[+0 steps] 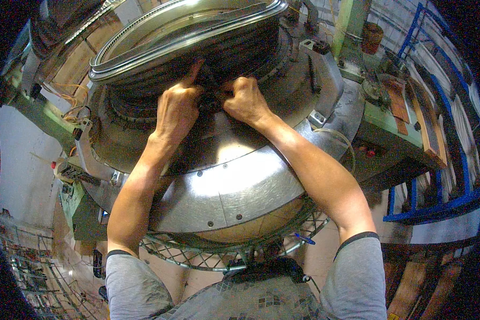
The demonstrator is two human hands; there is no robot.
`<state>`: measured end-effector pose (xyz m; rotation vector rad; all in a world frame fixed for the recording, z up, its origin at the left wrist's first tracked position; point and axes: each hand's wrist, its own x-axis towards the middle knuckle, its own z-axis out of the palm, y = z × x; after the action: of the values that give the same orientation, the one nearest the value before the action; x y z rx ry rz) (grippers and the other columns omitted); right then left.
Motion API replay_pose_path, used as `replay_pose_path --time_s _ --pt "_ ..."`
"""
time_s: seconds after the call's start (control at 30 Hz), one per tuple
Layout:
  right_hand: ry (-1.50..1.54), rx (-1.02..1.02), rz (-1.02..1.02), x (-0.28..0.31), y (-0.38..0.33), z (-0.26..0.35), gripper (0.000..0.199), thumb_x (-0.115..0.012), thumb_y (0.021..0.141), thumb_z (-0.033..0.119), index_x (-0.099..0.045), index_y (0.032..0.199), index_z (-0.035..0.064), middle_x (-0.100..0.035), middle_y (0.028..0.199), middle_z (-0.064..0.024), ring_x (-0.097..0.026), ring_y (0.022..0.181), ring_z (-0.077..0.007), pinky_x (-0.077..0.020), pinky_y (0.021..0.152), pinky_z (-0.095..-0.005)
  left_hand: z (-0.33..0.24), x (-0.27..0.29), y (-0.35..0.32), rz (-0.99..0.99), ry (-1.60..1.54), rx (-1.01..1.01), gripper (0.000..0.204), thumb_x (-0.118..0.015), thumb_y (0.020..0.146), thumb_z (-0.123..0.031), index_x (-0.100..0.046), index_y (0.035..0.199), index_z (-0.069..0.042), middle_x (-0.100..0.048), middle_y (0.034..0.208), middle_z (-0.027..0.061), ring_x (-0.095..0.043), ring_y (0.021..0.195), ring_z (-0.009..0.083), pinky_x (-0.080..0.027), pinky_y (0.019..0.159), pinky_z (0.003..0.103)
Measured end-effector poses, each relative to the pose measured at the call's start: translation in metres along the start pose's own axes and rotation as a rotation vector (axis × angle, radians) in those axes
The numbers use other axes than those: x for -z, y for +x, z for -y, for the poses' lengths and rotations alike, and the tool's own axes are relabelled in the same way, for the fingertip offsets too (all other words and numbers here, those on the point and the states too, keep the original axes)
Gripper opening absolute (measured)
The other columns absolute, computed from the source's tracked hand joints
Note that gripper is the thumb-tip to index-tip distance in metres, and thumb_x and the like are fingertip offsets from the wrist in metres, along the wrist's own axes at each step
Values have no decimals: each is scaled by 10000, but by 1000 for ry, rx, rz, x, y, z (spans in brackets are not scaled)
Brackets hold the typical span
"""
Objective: The person repeatedly picks up small metal strips and inserts them into slots around the rim of a large circular metal machine. They handle the strips one at a time, aligning and pressing them into place along the circumference.
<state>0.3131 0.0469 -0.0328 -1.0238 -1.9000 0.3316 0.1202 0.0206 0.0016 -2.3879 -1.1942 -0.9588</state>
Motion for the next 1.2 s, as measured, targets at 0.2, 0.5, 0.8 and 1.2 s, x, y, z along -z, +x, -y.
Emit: replay_pose_path --time_s 0.2,0.5,0.8,1.2 --pt "-3 -41 12 -1 0 -4 182 -696 845 170 -743 814 -3 -666 673 -216 -683 587 -237 -518 591 -379 -1 1 1 6 35 -13 149 -630 658 63 -704 760 -15 -536 1448 157 -729 832 363 -614 722 419" --pt "-199 54 -15 -16 -2 7 149 -645 738 80 -665 722 -68 -622 741 -301 -699 683 -402 -524 598 -440 -12 16 10 107 323 -21 98 -639 734 5 -722 786 15 -654 1139 219 -728 723 346 -603 630 420" --pt "-34 -154 23 -15 -24 21 195 -554 649 69 -667 730 -67 -622 698 -309 -689 610 -345 -522 605 -432 -15 28 4 305 297 -40 122 -638 791 -28 -741 839 14 -686 723 226 -726 704 357 -597 605 419" --pt "-133 -9 -402 -60 33 1 214 -733 850 295 -777 839 86 -706 789 -184 -713 723 -355 -555 639 -415 2 23 14 124 304 76 792 -622 799 -19 -395 1537 -197 -708 783 185 -724 723 337 -604 636 428"
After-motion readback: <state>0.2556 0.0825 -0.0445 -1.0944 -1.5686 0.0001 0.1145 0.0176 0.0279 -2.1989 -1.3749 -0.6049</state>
